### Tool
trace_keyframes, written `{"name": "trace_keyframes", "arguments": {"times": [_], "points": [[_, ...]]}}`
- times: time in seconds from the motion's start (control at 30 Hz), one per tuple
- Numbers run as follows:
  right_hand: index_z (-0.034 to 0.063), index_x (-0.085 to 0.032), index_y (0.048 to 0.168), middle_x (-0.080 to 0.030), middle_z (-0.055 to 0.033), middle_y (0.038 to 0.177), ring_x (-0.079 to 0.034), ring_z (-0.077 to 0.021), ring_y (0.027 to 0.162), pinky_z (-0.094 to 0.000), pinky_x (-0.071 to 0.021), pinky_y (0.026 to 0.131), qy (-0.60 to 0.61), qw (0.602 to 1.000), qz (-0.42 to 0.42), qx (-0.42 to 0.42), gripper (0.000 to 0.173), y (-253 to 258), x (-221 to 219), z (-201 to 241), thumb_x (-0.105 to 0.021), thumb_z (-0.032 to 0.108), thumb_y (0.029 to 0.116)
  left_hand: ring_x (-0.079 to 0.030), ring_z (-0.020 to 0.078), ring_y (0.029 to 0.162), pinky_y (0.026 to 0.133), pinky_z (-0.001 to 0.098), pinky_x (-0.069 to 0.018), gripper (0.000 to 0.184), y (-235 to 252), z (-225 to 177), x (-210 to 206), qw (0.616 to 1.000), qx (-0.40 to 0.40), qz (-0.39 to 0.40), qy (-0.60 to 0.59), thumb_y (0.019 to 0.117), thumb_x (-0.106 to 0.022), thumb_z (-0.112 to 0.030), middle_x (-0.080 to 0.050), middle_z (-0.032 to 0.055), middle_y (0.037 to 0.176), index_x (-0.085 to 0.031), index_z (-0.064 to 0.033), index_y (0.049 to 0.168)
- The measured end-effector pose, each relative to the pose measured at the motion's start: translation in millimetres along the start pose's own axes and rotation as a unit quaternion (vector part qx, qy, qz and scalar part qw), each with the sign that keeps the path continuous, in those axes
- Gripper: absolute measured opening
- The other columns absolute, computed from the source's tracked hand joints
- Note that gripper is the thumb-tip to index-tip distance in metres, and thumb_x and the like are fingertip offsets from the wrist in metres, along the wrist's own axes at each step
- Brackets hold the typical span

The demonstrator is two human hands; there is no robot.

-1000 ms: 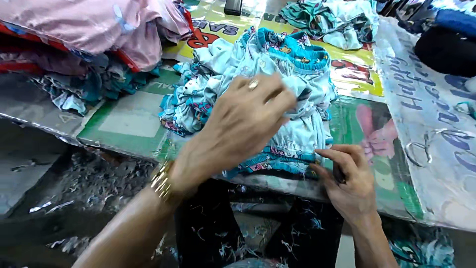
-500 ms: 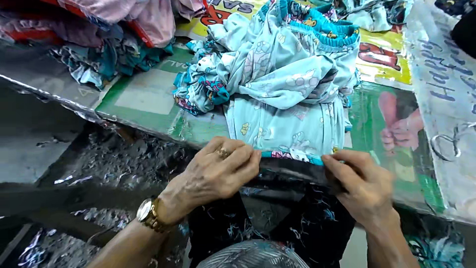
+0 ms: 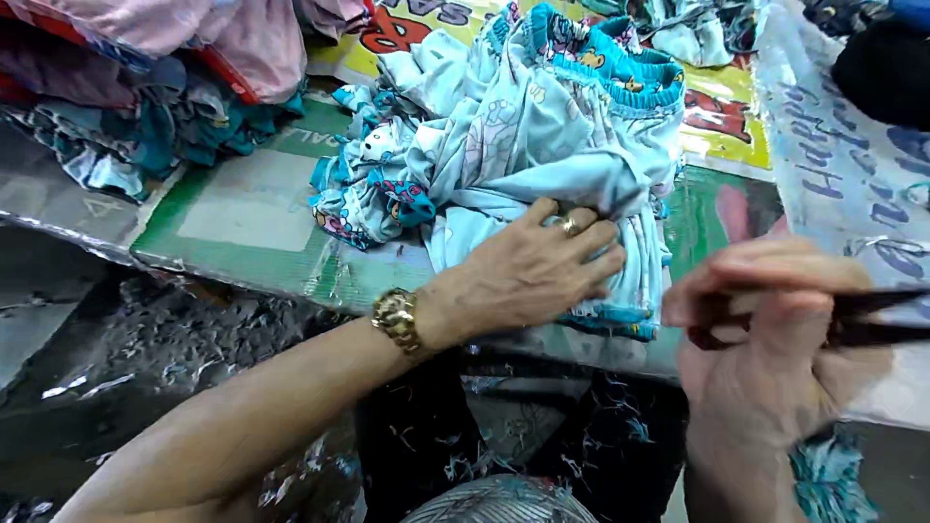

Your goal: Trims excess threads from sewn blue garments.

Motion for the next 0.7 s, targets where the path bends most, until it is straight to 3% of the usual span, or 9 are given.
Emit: {"name": "trace_keyframes", "arguments": {"times": [0.13,0.2,0.27,0.33,0.4,0.47,0.53,0.63,0.7], "points": [[0.0194,-0.067,0.11,-0.066,0.0077,0.084,-0.056,-0.0007,0.054,-0.0153,-0.0486,0.046,0.138,0.98,-0.04,-0.137,0.03,0,-24,-51,-0.045,0.04,0.1092,-0.043,0.0314,0.146,0.115,0.0581,-0.0305,0.068,-27,-18,-19,0.997,0.019,0.045,0.064,0.107,-0.033,-0.053,-0.047,0.0177,0.157,-0.05,-0.0034,0.15],[0.0152,-0.067,0.109,-0.064,0.0058,0.078,-0.052,-0.0006,0.05,-0.0143,-0.0451,0.044,0.173,0.968,-0.059,-0.171,0.033,-6,-24,-64,-0.042,0.036,0.1109,-0.029,0.0319,0.154,0.122,0.063,-0.0192,0.075,-41,-30,-20,0.995,0.041,0.062,0.068,0.1065,-0.031,-0.057,-0.035,0.0191,0.164,-0.041,-0.0023,0.156],[0.0128,-0.067,0.107,-0.063,0.0043,0.073,-0.051,-0.0019,0.048,-0.0152,-0.0446,0.044,0.193,0.963,-0.07,-0.175,0.036,-6,-23,-66,-0.039,0.034,0.112,-0.024,0.0323,0.156,0.123,0.0631,-0.0161,0.071,-57,-46,-25,0.994,0.045,0.069,0.065,0.1077,-0.033,-0.053,-0.032,0.0192,0.166,-0.038,-0.0031,0.157],[0.0117,-0.066,0.106,-0.063,0.0035,0.071,-0.051,-0.0026,0.047,-0.0158,-0.0451,0.043,0.208,0.96,-0.069,-0.172,0.04,-4,-22,-66,-0.035,0.036,0.1124,-0.028,0.03,0.155,0.122,0.0557,-0.0237,0.064,-72,-64,-31,0.996,0.015,0.077,0.049,0.109,-0.038,-0.045,-0.034,0.0179,0.165,-0.038,-0.0019,0.156],[0.0111,-0.065,0.107,-0.062,0.0027,0.071,-0.051,-0.0035,0.047,-0.0163,-0.0449,0.043,0.229,0.957,-0.052,-0.169,0.048,-1,-23,-67,-0.029,0.041,0.1125,-0.041,0.0286,0.149,0.122,0.0491,-0.0327,0.051,-84,-79,-29,0.998,-0.035,0.039,-0.046,0.1105,-0.04,-0.035,-0.047,0.0165,0.158,-0.049,-0.0014,0.149],[0.0128,-0.064,0.108,-0.061,0.0033,0.072,-0.051,-0.0037,0.048,-0.0164,-0.0442,0.044,0.25,0.951,-0.032,-0.178,0.058,2,-23,-69,-0.019,0.049,0.1112,-0.054,0.0302,0.139,0.117,0.0517,-0.0405,0.038,-92,-90,-21,0.985,-0.089,-0.01,-0.146,0.1097,-0.045,-0.028,-0.062,0.0158,0.143,-0.062,-0.0044,0.135],[0.0129,-0.066,0.109,-0.062,0.0027,0.074,-0.052,-0.0046,0.05,-0.0174,-0.0444,0.045,0.279,0.943,-0.02,-0.183,0.069,4,-24,-69,-0.013,0.057,0.1082,-0.064,0.03,0.126,0.11,0.0542,-0.0449,0.027,-97,-92,-7,0.978,-0.128,-0.071,-0.15,0.1069,-0.048,-0.014,-0.069,0.014,0.128,-0.066,-0.006,0.124],[0.012,-0.068,0.108,-0.063,0.0014,0.074,-0.055,-0.0064,0.051,-0.0195,-0.0462,0.044,0.313,0.935,-0.007,-0.168,0.081,6,-24,-69,-0.008,0.068,0.1032,-0.067,0.0229,0.107,0.097,0.0409,-0.0485,0.022,-95,-70,15,0.977,-0.038,-0.184,-0.1,0.1048,-0.052,-0.012,-0.072,0.0099,0.114,-0.066,-0.0093,0.121],[0.0153,-0.067,0.108,-0.062,0.0024,0.073,-0.053,-0.0056,0.05,-0.0196,-0.0454,0.044,0.295,0.942,0.009,-0.16,0.087,6,-24,-69,-0.001,0.071,0.0996,-0.066,0.022,0.098,0.085,0.0374,-0.0472,0.022,-87,-47,20,0.978,0.07,-0.191,-0.046,0.104,-0.057,-0.02,-0.073,0.0092,0.108,-0.068,-0.0095,0.12]]}}
Point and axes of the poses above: each hand's wrist, its own y-axis towards the middle knuckle, its own x-axis out of the back of the hand, z = x × y, the point moved 5 cm from there along y, towards the middle knuckle
